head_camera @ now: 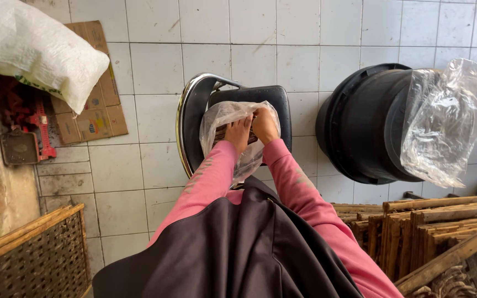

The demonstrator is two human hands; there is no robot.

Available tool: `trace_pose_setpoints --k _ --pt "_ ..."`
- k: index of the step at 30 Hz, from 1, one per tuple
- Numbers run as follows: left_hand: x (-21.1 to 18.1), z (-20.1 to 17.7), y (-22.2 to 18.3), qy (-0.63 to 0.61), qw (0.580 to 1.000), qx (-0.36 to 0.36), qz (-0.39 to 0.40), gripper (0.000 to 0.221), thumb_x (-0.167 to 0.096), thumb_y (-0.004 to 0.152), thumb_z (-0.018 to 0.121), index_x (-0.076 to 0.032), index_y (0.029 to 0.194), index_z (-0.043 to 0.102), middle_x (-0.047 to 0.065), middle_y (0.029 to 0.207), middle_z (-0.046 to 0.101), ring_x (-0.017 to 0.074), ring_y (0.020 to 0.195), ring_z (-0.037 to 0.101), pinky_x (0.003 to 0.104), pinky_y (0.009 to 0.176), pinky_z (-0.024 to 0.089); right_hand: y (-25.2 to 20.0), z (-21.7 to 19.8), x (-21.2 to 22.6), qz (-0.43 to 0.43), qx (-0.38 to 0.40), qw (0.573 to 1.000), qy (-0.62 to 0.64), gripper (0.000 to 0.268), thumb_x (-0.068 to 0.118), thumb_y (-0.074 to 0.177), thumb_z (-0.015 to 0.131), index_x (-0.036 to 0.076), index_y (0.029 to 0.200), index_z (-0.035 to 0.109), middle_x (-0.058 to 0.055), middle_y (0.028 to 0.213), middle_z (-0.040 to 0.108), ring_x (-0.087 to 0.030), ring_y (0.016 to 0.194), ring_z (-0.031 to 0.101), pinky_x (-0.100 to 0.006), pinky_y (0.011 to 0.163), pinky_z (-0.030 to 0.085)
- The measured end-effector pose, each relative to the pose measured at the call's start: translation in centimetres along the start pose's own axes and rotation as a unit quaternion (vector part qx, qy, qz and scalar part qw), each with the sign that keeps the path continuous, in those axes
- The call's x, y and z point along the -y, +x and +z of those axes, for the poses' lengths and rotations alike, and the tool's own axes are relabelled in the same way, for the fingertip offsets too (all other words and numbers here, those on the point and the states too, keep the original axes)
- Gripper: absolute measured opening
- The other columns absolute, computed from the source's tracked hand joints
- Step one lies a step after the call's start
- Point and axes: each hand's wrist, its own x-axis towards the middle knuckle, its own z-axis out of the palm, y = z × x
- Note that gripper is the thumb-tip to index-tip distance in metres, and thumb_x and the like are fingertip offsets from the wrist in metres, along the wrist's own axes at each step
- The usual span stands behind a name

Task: The person takes dried food slices from a plastic bag and arranges them in rows on a mesh tray, occasionally picking through them by hand.

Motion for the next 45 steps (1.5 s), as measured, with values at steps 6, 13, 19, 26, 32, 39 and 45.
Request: trace_pose_setpoints --k 6,13,19,26,32,39,45 --pt "-1.2 -0.4 0.4 0.0 0.999 0.047 0.013 0.08 -0.02 0.094 0.056 -0.013 0.162 0.015 0.003 0.169 0.02 0.0246 0.153 0.025 0.056 0.122 0.019 -3.5 -4.3 7.2 -0.12 0.096 0.988 -0.002 0.023 0.006 0.094 0.061 0.0 0.114 0.071 -0.022 0.108 0.073 -0.038 0.101 0.07 -0.043 0.087 0.054" --pt "-0.4 0.5 0.7 -0.075 0.996 0.038 0.021 0.087 -0.011 0.092 0.058 -0.016 0.162 0.007 0.006 0.171 0.017 0.0262 0.156 0.023 0.057 0.123 0.018 -8.9 -10.2 13.0 -0.218 -0.219 0.934 -0.177 0.052 0.025 0.077 0.082 -0.004 0.118 0.066 -0.019 0.105 0.068 -0.037 0.096 0.065 -0.047 0.08 0.052" --pt "-0.1 0.0 0.7 -0.035 0.998 0.036 0.044 0.095 -0.006 0.09 0.057 -0.019 0.162 -0.002 0.01 0.166 0.026 0.0286 0.149 0.034 0.054 0.119 0.026 -5.9 -8.1 11.4 -0.104 -0.183 0.971 -0.115 0.012 0.012 0.092 0.076 0.004 0.101 0.076 -0.013 0.089 0.074 -0.031 0.078 0.071 -0.04 0.072 0.056" --pt "0.5 1.2 0.7 0.029 0.995 0.039 0.083 0.089 -0.009 0.094 0.05 -0.014 0.164 -0.003 0.016 0.152 0.048 0.0331 0.134 0.054 0.048 0.112 0.039 -5.5 -7.8 9.3 -0.037 -0.206 0.978 0.005 0.013 0.002 0.086 0.072 0.001 0.098 0.077 -0.01 0.078 0.075 -0.014 0.066 0.069 -0.028 0.067 0.054" --pt "1.1 3.4 2.8 0.057 0.991 0.072 0.096 0.083 -0.01 0.096 0.045 -0.013 0.165 -0.001 0.017 0.153 0.047 0.0345 0.135 0.052 0.046 0.113 0.038 -4.8 -8.2 9.1 -0.015 -0.207 0.978 0.013 0.013 0.002 0.086 0.073 0.001 0.098 0.077 -0.008 0.074 0.072 -0.011 0.063 0.063 -0.027 0.063 0.052" --pt "1.6 0.3 1.7 -0.168 0.98 0.096 0.05 0.066 -0.024 0.097 0.053 -0.021 0.158 0.03 0.021 0.146 0.053 0.0395 0.134 0.049 0.055 0.116 0.034 -3.3 -9.1 6.8 0.007 -0.194 0.979 0.064 0.015 0.002 0.085 0.074 0.001 0.099 0.078 -0.006 0.076 0.075 -0.009 0.067 0.065 -0.025 0.066 0.054" --pt "0.7 -1.5 -0.4 -0.059 0.993 -0.027 0.096 0.055 -0.021 0.097 0.053 -0.024 0.151 0.044 0.014 0.136 0.061 0.0428 0.123 0.06 0.054 0.106 0.044 -3.9 -9.0 5.8 0.014 -0.198 0.978 0.065 0.016 0.004 0.085 0.074 0.001 0.1 0.078 -0.008 0.079 0.076 -0.012 0.068 0.067 -0.028 0.066 0.056"
